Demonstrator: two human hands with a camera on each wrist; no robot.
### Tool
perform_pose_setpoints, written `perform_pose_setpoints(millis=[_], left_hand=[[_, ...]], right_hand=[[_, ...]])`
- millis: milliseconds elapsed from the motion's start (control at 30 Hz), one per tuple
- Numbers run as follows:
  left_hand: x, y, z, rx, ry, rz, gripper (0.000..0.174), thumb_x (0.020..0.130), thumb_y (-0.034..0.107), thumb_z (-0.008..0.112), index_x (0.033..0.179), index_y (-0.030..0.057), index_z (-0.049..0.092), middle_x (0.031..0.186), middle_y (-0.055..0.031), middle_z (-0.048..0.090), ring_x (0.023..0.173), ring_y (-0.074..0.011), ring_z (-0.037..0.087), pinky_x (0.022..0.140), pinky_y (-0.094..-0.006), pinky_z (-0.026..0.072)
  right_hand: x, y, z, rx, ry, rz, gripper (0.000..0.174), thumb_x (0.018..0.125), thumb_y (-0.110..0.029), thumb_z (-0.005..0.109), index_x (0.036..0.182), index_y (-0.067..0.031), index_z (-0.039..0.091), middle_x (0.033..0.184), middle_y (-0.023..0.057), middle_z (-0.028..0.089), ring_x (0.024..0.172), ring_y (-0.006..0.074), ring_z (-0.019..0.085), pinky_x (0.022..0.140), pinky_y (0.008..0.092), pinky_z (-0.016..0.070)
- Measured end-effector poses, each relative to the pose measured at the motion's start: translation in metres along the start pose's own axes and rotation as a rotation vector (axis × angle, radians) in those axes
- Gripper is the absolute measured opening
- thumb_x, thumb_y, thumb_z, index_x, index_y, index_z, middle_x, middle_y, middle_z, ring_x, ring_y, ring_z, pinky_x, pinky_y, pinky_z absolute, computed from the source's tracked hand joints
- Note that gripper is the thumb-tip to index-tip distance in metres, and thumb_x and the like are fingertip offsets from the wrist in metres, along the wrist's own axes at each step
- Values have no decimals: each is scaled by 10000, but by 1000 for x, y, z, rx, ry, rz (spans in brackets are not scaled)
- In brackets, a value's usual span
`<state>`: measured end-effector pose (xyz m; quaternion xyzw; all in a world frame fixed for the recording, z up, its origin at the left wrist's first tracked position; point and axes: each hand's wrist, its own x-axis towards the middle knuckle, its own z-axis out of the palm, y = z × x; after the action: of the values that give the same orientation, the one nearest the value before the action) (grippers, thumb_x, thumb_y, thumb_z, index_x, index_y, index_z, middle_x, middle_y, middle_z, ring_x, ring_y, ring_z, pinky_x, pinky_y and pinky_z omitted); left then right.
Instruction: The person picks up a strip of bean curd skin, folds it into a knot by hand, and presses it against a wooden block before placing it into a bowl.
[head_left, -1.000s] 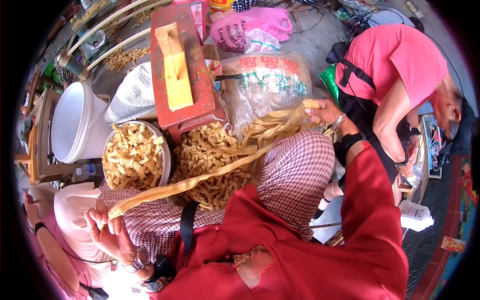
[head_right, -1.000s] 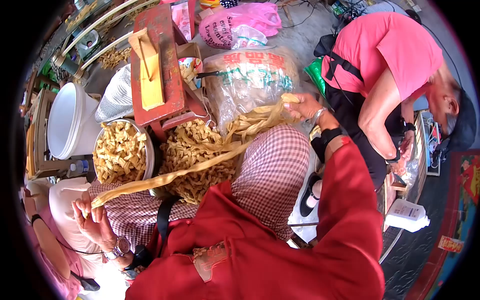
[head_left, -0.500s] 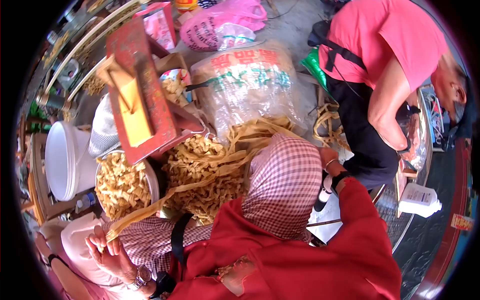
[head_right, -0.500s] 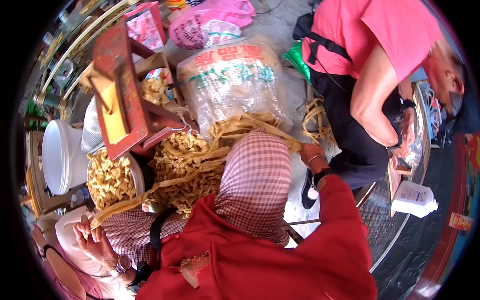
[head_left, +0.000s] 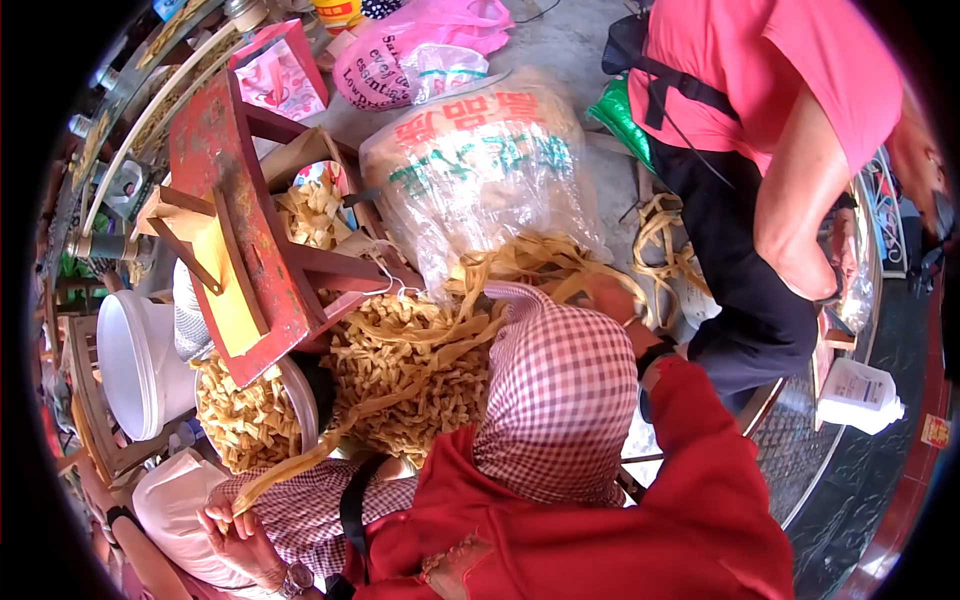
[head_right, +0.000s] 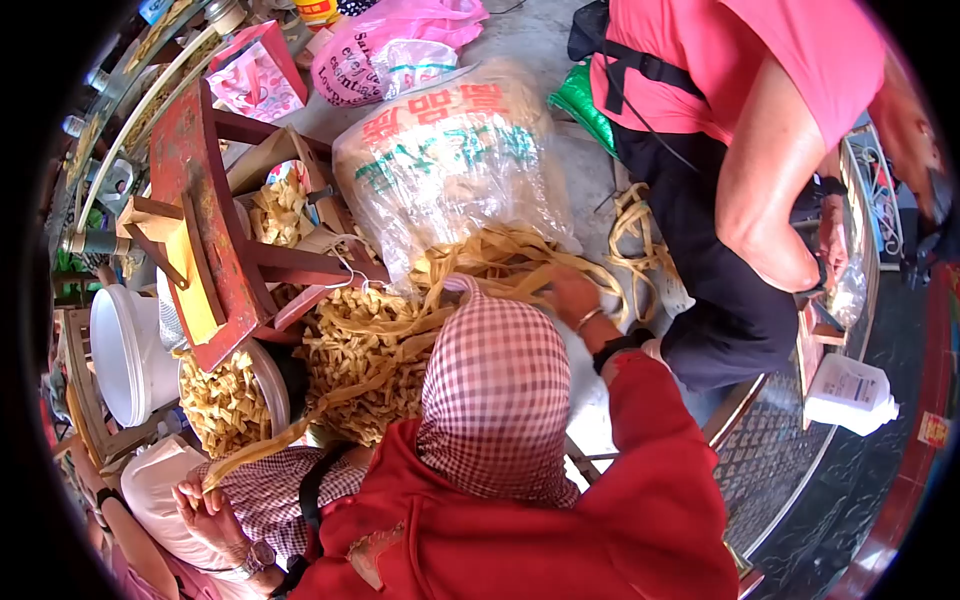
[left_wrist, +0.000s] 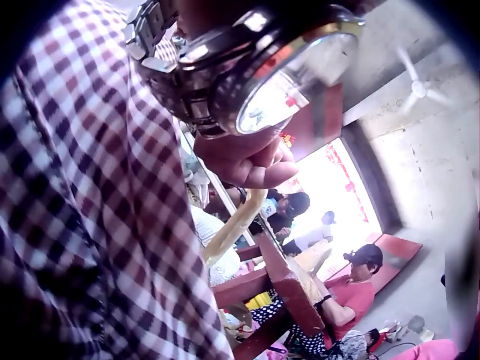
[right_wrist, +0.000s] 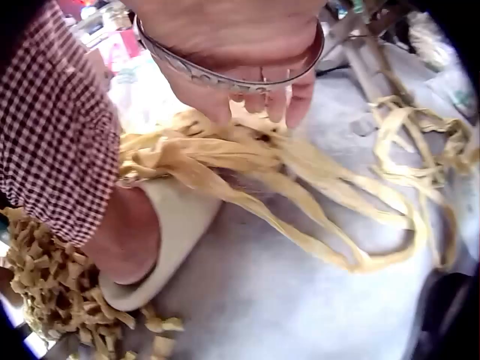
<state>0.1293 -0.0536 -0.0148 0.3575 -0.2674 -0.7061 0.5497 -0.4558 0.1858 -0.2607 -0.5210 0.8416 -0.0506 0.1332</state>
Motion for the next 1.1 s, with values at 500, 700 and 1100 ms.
perform_pose_setpoints(millis=[500, 700, 1100], left_hand=[[-46, 32, -24, 416, 529, 243, 325, 1008, 243, 334, 877, -12, 486, 785, -67, 450, 504, -102, 291, 441, -208, 311], [-43, 44, -55, 252, 344, 147, 293, 965, 284, 417, 905, 17, 523, 766, -91, 498, 506, -132, 337, 446, -247, 333], [-32, 46, -54, 372, 290, 172, 275, 988, 237, 401, 919, -10, 498, 788, -66, 476, 495, -93, 324, 419, -204, 313]], right_hand=[[121, -98, 83, -145, 178, -552, 253, 850, -193, 494, 1055, -66, 571, 1065, 61, 586, 1052, 212, 513, 900, 399, 370], [145, -109, 106, -206, -83, -188, 370, 931, -231, 367, 1274, -139, 470, 1353, 124, 455, 1303, 317, 338, 913, 562, 295], [173, -97, 87, -296, -138, -156, 306, 915, -208, 404, 1186, -171, 540, 1053, 100, 632, 1118, 288, 479, 926, 534, 269]])
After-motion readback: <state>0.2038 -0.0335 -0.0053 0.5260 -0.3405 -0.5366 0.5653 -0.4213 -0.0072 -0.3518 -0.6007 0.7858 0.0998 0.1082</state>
